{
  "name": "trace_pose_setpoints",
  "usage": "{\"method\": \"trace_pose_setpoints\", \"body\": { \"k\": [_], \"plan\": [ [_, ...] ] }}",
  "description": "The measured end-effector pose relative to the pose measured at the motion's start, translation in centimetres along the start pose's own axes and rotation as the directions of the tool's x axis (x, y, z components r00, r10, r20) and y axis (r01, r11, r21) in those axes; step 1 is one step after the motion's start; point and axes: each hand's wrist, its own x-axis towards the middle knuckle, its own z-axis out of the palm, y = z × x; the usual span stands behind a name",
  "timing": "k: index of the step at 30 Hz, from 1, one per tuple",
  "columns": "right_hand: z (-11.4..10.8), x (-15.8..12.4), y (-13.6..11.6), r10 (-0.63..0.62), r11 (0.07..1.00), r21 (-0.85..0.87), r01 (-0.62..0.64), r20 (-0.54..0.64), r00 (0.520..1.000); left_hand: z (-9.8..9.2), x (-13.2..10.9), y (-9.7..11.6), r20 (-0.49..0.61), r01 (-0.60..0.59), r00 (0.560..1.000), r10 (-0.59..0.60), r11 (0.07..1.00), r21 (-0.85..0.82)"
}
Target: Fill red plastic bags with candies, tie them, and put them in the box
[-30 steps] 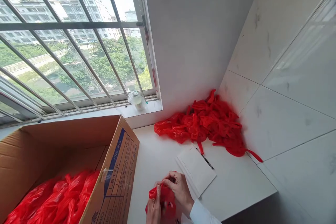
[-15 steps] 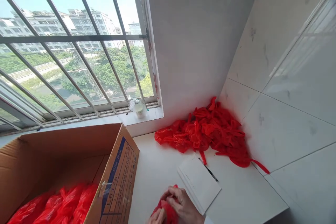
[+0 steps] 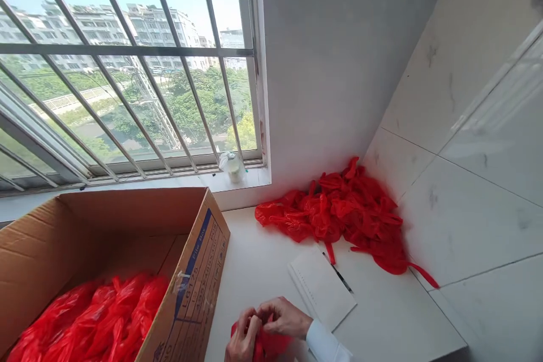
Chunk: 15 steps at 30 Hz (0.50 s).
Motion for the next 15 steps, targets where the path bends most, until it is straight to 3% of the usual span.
{"method": "trace_pose_setpoints", "body": {
  "k": [3, 5, 10, 15],
  "plan": [
    [0.8, -0.2, -0.7, -0.041, 0.972, -0.234, -0.019, -0.247, 0.968, -0.6, 0.3, -0.2, 0.065, 0.003, 0.998, -0.003, 1.000, -0.005],
    [1.4, -0.3, -1.3, -0.117, 0.946, -0.325, -0.003, -0.347, 0.931, -1.1, 0.7, 0.1, 0.148, 0.039, 0.988, -0.041, 0.999, 0.014],
    [1.4, -1.2, -1.9, -0.196, 0.892, -0.451, -0.024, -0.435, 0.879, -1.6, 1.3, 1.2, 0.326, 0.184, 0.928, -0.182, 0.983, 0.025],
    [-1.3, -2.5, 0.6, -0.171, 0.762, -0.609, -0.219, -0.516, 0.840, -2.3, -1.5, 0.3, 0.375, 0.261, 0.889, -0.263, 0.964, 0.057]
  ]
}}
